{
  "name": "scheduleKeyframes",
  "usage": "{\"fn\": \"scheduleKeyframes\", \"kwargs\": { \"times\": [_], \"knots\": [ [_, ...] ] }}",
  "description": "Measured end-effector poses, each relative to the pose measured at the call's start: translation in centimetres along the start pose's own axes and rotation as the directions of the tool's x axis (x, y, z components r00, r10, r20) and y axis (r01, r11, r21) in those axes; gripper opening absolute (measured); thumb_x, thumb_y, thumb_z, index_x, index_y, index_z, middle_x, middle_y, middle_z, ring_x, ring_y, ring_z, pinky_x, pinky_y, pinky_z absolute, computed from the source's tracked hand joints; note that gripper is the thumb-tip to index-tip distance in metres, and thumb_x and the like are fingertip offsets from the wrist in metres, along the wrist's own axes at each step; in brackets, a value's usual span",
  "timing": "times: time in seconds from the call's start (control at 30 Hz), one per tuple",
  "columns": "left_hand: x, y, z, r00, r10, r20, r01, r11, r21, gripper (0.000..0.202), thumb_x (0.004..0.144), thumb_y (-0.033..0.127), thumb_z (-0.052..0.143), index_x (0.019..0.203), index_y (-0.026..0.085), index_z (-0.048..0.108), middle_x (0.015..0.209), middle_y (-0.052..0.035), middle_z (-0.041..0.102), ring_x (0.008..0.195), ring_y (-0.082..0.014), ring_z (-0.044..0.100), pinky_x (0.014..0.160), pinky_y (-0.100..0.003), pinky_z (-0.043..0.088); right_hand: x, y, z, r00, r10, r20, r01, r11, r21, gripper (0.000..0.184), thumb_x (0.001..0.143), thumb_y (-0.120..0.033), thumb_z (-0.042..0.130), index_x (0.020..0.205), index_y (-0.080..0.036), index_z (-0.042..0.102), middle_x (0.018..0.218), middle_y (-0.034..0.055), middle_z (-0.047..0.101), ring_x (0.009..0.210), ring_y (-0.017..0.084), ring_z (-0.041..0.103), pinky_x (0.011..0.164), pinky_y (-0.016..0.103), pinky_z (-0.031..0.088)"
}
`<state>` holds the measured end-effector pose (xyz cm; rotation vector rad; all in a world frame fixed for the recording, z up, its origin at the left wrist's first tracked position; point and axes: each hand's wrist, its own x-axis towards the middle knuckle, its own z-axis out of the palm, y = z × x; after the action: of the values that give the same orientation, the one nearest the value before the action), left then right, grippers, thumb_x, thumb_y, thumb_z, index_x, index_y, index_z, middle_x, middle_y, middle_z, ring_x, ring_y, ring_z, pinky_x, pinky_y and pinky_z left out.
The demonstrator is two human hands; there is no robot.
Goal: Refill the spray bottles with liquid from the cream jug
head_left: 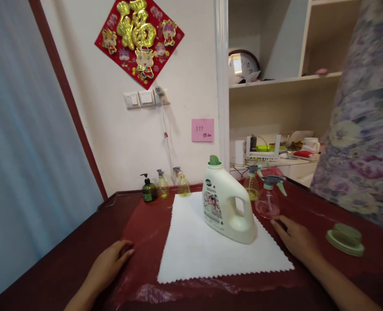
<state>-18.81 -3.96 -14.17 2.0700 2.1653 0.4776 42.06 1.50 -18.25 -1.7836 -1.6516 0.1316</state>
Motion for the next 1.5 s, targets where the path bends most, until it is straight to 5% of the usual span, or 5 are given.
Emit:
{"fn": "scheduleKeyframes", "kwargs": {
  "times": [0.53,1.13,1.37,1.5],
  "knots": [
    [0.0,0.5,-0.1,1.0,0.011,-0.026,-0.01,1.0,0.013,0.044,0.091,0.049,0.046,0.113,0.022,0.072,0.124,-0.0101,0.074,0.114,-0.0305,0.069,0.095,-0.038,0.051,0.0,0.1,0.3,0.999,-0.04,-0.001,0.04,0.999,0.03,0.04,0.092,-0.055,0.039,0.094,-0.027,0.068,0.086,0.0049,0.077,0.079,0.027,0.071,0.067,0.034,0.046],
    [-0.7,1.3,0.2,0.997,-0.045,-0.057,0.04,0.995,-0.09,0.033,0.088,0.044,0.051,0.105,0.025,0.072,0.115,-0.0067,0.076,0.105,-0.0279,0.07,0.09,-0.035,0.048,0.2,1.9,0.9,0.999,0.0,0.047,-0.003,0.998,0.061,0.051,0.084,-0.07,0.041,0.093,-0.03,0.072,0.09,0.0045,0.08,0.077,0.03,0.074,0.071,0.038,0.055],
    [-0.8,1.5,0.3,0.997,-0.056,-0.051,0.05,0.993,-0.102,0.033,0.088,0.044,0.052,0.107,0.025,0.072,0.118,-0.0078,0.076,0.107,-0.0291,0.069,0.091,-0.036,0.048,0.1,2.1,0.8,0.994,0.04,0.105,-0.046,0.997,0.061,0.053,0.083,-0.071,0.04,0.094,-0.029,0.072,0.057,0.0013,0.069,0.06,0.029,0.07,0.06,0.036,0.052],
    [-0.9,1.4,0.4,0.998,-0.043,-0.05,0.038,0.994,-0.104,0.033,0.089,0.043,0.052,0.107,0.024,0.072,0.118,-0.0077,0.075,0.107,-0.0288,0.069,0.091,-0.036,0.047,0.3,2.1,0.6,0.992,0.05,0.12,-0.06,0.995,0.081,0.056,0.081,-0.073,0.04,0.094,-0.029,0.072,0.063,0.0023,0.071,0.061,0.028,0.069,0.063,0.037,0.053]
  ]
}}
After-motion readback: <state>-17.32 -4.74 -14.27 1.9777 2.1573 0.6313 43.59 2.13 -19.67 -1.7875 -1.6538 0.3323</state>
